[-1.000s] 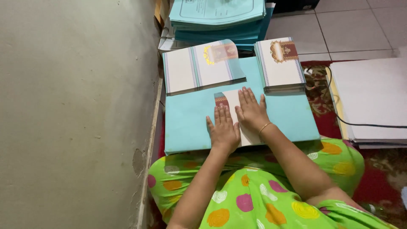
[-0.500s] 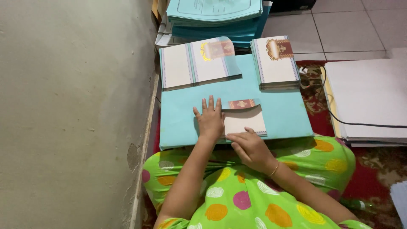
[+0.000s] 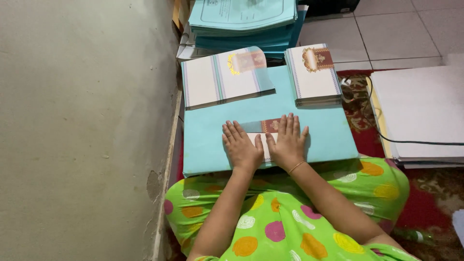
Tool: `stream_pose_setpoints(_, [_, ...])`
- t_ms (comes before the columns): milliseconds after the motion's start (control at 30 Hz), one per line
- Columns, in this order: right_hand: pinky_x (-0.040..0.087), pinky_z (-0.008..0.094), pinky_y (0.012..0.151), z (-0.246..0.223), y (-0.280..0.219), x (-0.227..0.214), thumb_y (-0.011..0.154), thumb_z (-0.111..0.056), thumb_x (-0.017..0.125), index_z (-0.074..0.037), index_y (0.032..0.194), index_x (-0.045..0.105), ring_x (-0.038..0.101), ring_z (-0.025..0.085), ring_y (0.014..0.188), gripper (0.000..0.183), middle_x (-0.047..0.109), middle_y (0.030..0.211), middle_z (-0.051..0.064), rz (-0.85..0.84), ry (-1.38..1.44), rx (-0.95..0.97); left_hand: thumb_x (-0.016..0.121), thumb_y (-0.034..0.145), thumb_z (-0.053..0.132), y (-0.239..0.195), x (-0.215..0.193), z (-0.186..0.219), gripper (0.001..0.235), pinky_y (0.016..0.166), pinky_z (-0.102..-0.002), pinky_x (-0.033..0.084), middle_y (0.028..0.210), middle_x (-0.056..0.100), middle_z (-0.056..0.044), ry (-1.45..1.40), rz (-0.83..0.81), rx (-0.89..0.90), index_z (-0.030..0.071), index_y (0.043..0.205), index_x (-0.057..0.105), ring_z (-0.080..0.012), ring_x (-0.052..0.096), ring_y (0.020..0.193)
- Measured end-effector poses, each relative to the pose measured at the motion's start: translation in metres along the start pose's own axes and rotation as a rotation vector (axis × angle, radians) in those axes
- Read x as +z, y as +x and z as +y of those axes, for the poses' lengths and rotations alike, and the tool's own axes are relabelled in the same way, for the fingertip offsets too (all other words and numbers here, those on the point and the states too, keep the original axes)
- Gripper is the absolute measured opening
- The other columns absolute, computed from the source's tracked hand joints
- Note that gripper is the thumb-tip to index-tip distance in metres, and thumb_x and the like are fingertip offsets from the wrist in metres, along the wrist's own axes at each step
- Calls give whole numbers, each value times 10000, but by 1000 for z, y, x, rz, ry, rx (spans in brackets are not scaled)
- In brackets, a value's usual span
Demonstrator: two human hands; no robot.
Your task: The person presses and smooths folded booklets by hand to ensure they are flat and properly finished.
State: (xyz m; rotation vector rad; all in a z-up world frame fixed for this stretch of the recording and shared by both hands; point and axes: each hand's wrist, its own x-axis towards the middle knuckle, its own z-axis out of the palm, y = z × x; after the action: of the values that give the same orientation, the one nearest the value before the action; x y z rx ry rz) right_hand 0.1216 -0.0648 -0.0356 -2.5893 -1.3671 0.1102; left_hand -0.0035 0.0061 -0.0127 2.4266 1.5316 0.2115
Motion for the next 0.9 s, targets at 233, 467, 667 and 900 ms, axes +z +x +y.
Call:
stream_pose_setpoints(233, [23, 508, 1238, 18, 10, 4, 1073, -530, 176, -221, 1637, 229, 105, 255, 1573, 645, 210, 1703, 28, -102, -95, -431, 348, 1013, 381, 4, 6, -24, 668, 1218, -561, 144, 1665, 250, -188, -21, -64, 488, 62, 1597, 290, -400, 165, 1547])
stream_pose_setpoints(467, [81, 584, 1228, 21, 10, 13, 1047, -545, 262, -56, 1611, 271, 149, 364, 1575, 747, 223, 1685, 214, 18, -26, 0, 349, 980, 583, 3, 9, -12, 875, 1229, -554, 92, 1655, 172, -283, 28, 28, -10, -30, 1587, 206, -435, 117, 1547])
stream_pose_setpoints(667, [99, 506, 1233, 24, 14, 27, 1058, -515, 287, -165, 1610, 318, 207, 277, 1562, 654, 314, 1670, 76, 70, -94, -500, 306, 1044, 438, 4, 6, -25, 667, 1240, -530, 125, 1684, 225, -140, 80, -102, 582, 105, 1618, 241, -355, 143, 1563])
stream_pose_setpoints(900, [120, 559, 1224, 23, 12, 16, 1051, -486, 295, -66, 1593, 338, 236, 335, 1552, 687, 305, 1667, 181, 73, -34, -62, 332, 1003, 517, 2, -5, -14, 799, 1229, -541, 130, 1647, 202, -283, -32, -1, 92, -26, 1581, 233, -426, 147, 1545])
